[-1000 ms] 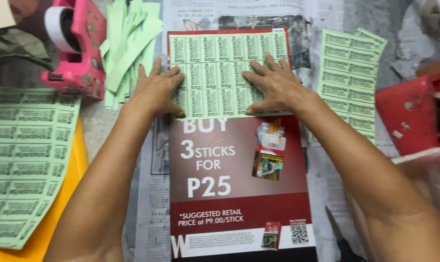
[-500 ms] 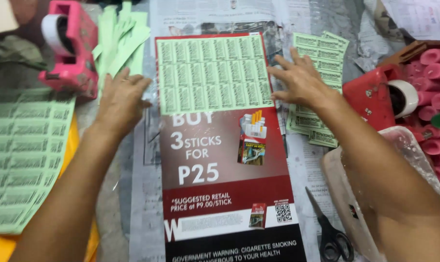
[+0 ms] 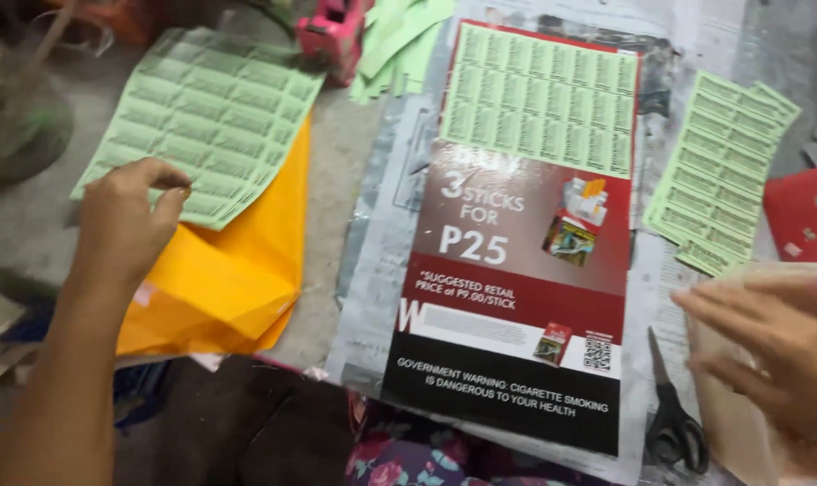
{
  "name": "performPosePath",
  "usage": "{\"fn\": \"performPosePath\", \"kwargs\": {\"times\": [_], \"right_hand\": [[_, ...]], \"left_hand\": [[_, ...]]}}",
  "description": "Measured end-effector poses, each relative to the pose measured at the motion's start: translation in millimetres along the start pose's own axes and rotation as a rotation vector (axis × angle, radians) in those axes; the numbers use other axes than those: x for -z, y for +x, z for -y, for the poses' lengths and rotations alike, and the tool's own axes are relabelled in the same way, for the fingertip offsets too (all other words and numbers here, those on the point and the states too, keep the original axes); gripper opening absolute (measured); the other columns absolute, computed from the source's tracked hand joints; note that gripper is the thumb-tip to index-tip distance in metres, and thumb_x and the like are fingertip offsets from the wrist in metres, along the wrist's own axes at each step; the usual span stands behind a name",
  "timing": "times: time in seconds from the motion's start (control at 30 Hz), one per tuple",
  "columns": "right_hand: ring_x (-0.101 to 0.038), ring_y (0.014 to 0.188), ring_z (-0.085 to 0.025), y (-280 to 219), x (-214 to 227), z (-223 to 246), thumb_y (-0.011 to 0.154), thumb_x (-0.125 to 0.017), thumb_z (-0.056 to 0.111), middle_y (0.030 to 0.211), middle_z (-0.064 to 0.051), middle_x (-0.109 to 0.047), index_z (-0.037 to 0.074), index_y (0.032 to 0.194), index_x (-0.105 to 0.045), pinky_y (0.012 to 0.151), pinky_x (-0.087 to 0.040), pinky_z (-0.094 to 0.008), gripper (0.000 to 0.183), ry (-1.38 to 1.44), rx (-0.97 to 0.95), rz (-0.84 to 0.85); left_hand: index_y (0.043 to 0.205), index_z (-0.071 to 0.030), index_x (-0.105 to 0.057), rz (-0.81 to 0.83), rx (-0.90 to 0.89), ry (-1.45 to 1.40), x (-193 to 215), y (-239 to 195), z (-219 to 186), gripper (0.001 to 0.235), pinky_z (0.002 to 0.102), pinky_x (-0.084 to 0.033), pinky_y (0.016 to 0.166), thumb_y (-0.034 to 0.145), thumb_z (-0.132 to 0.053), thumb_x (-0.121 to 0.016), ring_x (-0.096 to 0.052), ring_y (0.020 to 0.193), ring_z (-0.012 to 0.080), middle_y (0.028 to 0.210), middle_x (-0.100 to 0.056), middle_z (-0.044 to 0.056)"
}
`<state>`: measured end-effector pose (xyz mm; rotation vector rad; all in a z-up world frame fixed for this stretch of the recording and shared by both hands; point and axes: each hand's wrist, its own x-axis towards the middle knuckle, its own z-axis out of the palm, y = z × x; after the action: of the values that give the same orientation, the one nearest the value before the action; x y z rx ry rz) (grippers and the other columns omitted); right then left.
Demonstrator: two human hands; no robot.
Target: The person is applying glue to a large poster using a brush and then carefully sticking multiple sheets of labels onto the glued surface.
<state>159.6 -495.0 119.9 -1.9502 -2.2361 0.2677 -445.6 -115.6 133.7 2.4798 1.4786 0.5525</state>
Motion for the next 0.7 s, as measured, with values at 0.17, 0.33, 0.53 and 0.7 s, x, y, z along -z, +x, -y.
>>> {"fn": "performPosePath", "kwargs": {"times": [0.17,0.33,0.53,0.7], "right_hand": [[-0.055,0.139,-0.031,-35,-21,29,0.068,-0.077,0.042,0.146,-0.005,-0.061,0.030,0.148,-0.053,0.112,-0.047,-0.048,0.084,-0.010,-0.126,0.072],[-0.056,0.140,-0.027,-40,-22,45,0.066,-0.080,0.035,0.146,-0.001,-0.063,0.029,0.146,-0.056,0.115,-0.046,-0.045,0.085,0.016,-0.115,0.053],[-0.055,0.139,-0.028,-40,-24,52,0.066,-0.080,0.042,0.146,-0.001,-0.061,0.030,0.147,-0.053,0.115,-0.047,-0.046,0.087,-0.043,-0.126,0.117],[-0.055,0.140,-0.026,-44,-26,56,0.066,-0.079,0.041,0.146,0.002,-0.062,0.034,0.148,-0.053,0.114,-0.048,-0.046,0.086,-0.059,-0.197,0.130]], "left_hand": [[0.108,-0.004,-0.078,0.090,0.040,0.033,3,-15,8,0.017,0.049,-0.053,0.081,0.099,-0.008,-0.065,-0.070,0.098,0.0316,0.106,-0.077,0.013],[0.108,-0.014,-0.080,0.188,0.057,0.253,-16,-10,19,0.019,0.053,-0.056,0.071,0.096,-0.015,-0.066,-0.071,0.093,0.0352,0.099,-0.078,0.010],[0.088,-0.015,-0.076,0.357,-0.023,0.628,-34,1,31,0.033,0.040,-0.058,0.057,0.083,0.014,-0.061,-0.070,0.075,0.0267,0.078,-0.073,0.004],[0.078,-0.009,-0.070,0.309,-0.139,0.638,-38,1,39,0.027,0.041,-0.055,0.056,0.083,0.016,-0.061,-0.065,0.066,0.0258,0.071,-0.068,0.006]]}}
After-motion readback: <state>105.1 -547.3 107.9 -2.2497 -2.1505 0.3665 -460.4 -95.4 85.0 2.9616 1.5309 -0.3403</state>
